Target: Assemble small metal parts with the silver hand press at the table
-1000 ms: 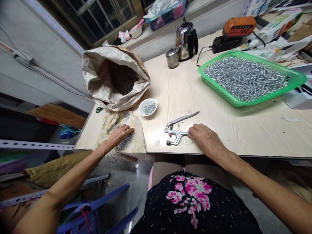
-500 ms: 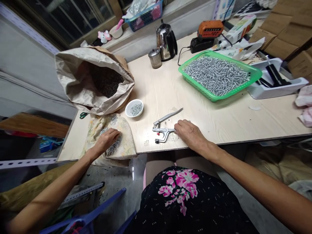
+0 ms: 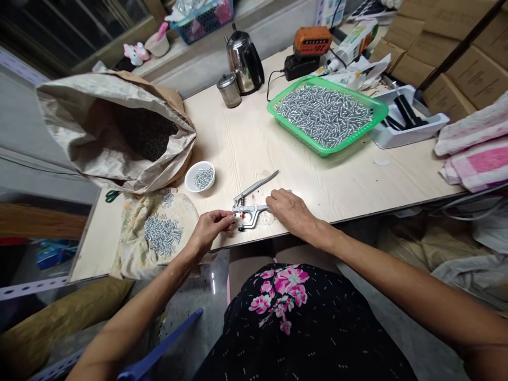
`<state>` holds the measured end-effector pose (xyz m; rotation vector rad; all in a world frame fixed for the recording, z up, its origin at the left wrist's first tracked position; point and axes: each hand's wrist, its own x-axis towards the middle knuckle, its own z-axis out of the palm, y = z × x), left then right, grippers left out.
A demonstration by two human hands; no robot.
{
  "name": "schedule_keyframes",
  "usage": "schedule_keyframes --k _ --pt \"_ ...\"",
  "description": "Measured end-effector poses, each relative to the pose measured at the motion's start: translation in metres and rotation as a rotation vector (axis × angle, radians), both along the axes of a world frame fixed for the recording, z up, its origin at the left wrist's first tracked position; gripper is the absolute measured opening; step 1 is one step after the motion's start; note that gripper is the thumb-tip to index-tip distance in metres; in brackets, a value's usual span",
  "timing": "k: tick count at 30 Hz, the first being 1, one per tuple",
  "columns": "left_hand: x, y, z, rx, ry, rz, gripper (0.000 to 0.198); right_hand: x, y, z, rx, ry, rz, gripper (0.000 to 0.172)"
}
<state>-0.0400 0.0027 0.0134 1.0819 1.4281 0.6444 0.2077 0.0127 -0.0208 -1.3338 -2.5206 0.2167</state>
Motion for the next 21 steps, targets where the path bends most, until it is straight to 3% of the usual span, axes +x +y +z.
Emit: schedule_keyframes --k 6,21 --pt "0.0101 0.0049 -0.0117 -0.017 0.043 -0.022 0.033 -0.0008 -0.0007 0.0006 0.005 0.014 -0.012 0.018" --pt "0.0093 0.008 -0.0092 -0.145 0.229 -0.069 0.021 -0.0024 -0.0014 0.0011 0.021 0.018 -0.038 0.018"
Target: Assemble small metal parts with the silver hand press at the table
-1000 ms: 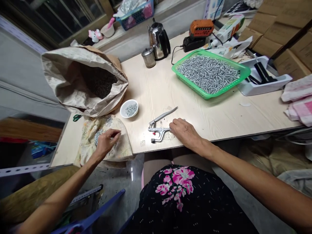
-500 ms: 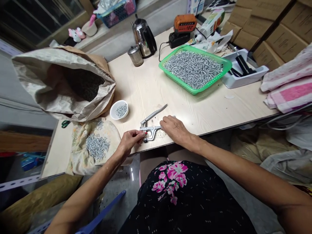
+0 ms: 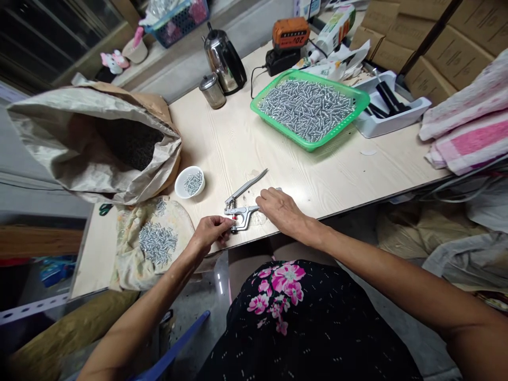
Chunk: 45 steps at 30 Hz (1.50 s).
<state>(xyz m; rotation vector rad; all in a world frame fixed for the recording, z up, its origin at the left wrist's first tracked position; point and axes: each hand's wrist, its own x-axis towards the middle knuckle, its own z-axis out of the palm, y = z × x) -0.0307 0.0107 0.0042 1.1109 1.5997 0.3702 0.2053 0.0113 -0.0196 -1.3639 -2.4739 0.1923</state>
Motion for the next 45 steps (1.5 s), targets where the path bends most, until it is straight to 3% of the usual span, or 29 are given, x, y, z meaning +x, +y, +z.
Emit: schedule_keyframes --k 16,26,36,42,45 --pt "0.006 0.01 0.022 -0.255 -0.007 -0.066 0.013 0.0 -0.001 0.003 -0.02 -0.017 0.003 0.021" --pt "0.006 0.015 0.022 -0.3 0.031 -0.166 0.021 0.0 -0.002 -0.001 0.028 0.002 0.006 0.022" --pt "0.007 0.01 0.021 -0.297 0.03 -0.131 0.024 -0.002 -0.007 -0.001 0.04 0.034 -0.05 0.02" --pt "0.007 0.009 0.022 -0.307 0.01 -0.135 0.02 0.0 -0.006 0.002 0.0 0.038 -0.037 0.023" --pt "0.008 0.009 0.022 -0.326 0.009 -0.113 0.021 0.006 0.0 0.009 -0.099 0.038 0.034 0.021"
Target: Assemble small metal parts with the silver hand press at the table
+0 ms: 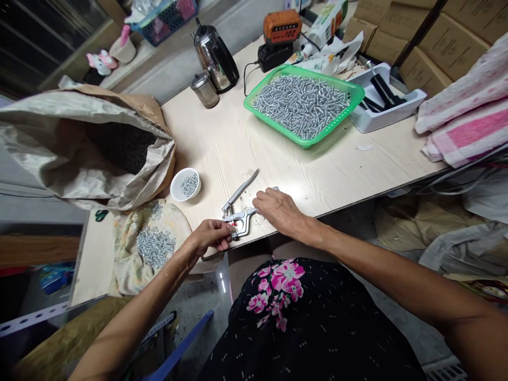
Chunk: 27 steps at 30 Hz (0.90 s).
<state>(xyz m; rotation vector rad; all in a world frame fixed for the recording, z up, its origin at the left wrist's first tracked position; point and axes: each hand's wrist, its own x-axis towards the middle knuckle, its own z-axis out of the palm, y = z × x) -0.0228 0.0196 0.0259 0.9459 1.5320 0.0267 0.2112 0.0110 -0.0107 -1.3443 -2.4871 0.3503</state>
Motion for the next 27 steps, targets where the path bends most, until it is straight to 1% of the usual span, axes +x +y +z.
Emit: schedule_keyframes --k 2,3,4,6,8,11,15,18,24,27 --pt "0.0 -0.001 -0.001 -0.01 0.015 0.005 0.022 0.003 0.007 0.005 -0.058 0.009 0.052 0.018" --pt "0.0 -0.001 -0.002 -0.012 0.02 0.002 0.023 0.003 0.012 0.006 -0.056 0.008 0.052 0.016" --pt "0.0 -0.001 -0.003 -0.011 0.023 -0.004 0.023 0.003 0.017 0.007 -0.031 -0.001 0.038 0.015" --pt "-0.001 -0.002 -0.004 -0.003 0.026 -0.02 0.024 0.0 0.029 0.006 0.05 -0.041 0.012 0.019" --pt "-0.002 -0.003 -0.005 0.001 0.025 -0.037 0.023 -0.005 0.042 0.004 0.111 -0.086 0.025 0.022" --pt "-0.001 -0.005 -0.007 0.002 0.018 -0.053 0.021 -0.013 0.063 0.001 0.142 -0.145 0.082 0.019" --pt "0.004 -0.009 -0.007 0.005 0.013 -0.04 0.022 -0.019 0.082 0.004 0.153 -0.211 0.135 0.023" --pt "0.01 -0.012 -0.004 0.015 0.02 -0.004 0.021 -0.021 0.086 0.006 0.158 -0.212 0.15 0.025" --pt "0.02 -0.017 0.004 0.025 0.043 0.058 0.019 -0.022 0.082 0.007 0.126 -0.189 0.139 0.027" --pt "0.022 -0.019 0.005 0.027 0.046 0.085 0.023 -0.018 0.079 0.013 0.1 -0.208 0.148 0.02"
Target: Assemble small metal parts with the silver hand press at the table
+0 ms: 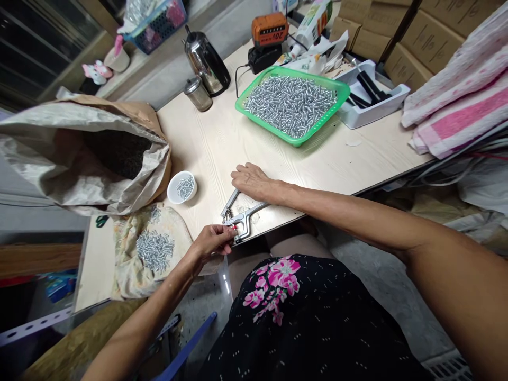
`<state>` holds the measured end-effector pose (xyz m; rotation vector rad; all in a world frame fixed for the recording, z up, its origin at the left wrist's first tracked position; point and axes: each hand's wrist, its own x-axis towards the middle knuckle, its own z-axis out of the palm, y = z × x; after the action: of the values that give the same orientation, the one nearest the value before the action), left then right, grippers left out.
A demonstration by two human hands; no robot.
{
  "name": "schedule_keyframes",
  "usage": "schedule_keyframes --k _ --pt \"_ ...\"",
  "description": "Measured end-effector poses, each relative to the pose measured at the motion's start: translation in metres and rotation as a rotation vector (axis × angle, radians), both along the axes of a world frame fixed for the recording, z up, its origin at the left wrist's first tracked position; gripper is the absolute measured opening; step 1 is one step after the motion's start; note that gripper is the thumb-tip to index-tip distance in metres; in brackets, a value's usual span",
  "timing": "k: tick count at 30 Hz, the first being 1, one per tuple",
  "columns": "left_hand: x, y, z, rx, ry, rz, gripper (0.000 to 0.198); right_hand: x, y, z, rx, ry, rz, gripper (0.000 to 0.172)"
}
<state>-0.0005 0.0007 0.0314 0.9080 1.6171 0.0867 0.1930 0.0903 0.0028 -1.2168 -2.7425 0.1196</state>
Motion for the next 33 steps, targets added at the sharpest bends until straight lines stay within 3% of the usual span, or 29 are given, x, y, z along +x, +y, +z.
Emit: schedule_keyframes --k 2,7,10,19,22,25,28,30,33 --pt "0.0 -0.001 0.0 0.001 -0.004 0.01 0.025 0.006 -0.002 0.004 0.002 -0.009 0.013 0.018" --pt "0.0 -0.001 -0.001 0.004 -0.017 0.017 0.025 0.026 -0.012 0.004 -0.017 0.013 0.052 0.054" --pt "0.0 -0.002 -0.002 0.004 -0.01 0.022 0.024 0.032 -0.019 -0.001 -0.037 0.018 0.069 0.065" --pt "-0.002 -0.005 -0.005 0.015 0.005 0.004 0.031 0.03 -0.03 0.001 -0.025 -0.004 0.034 0.062" --pt "-0.007 -0.011 -0.005 0.152 0.134 -0.127 0.03 0.03 -0.035 0.004 -0.036 -0.018 0.023 0.052" --pt "-0.004 -0.015 -0.003 0.602 0.38 -0.342 0.024 0.029 -0.041 0.005 -0.048 -0.022 0.008 0.046" --pt "0.01 -0.007 -0.005 0.985 0.465 -0.6 0.027 0.027 -0.047 0.003 -0.036 0.001 0.005 0.043" --pt "0.02 0.003 -0.01 1.085 0.429 -0.768 0.041 0.027 -0.05 0.001 -0.03 0.025 -0.017 0.045" --pt "0.028 0.018 -0.018 1.096 0.367 -0.927 0.052 0.03 -0.052 0.003 -0.067 0.031 -0.031 0.05"
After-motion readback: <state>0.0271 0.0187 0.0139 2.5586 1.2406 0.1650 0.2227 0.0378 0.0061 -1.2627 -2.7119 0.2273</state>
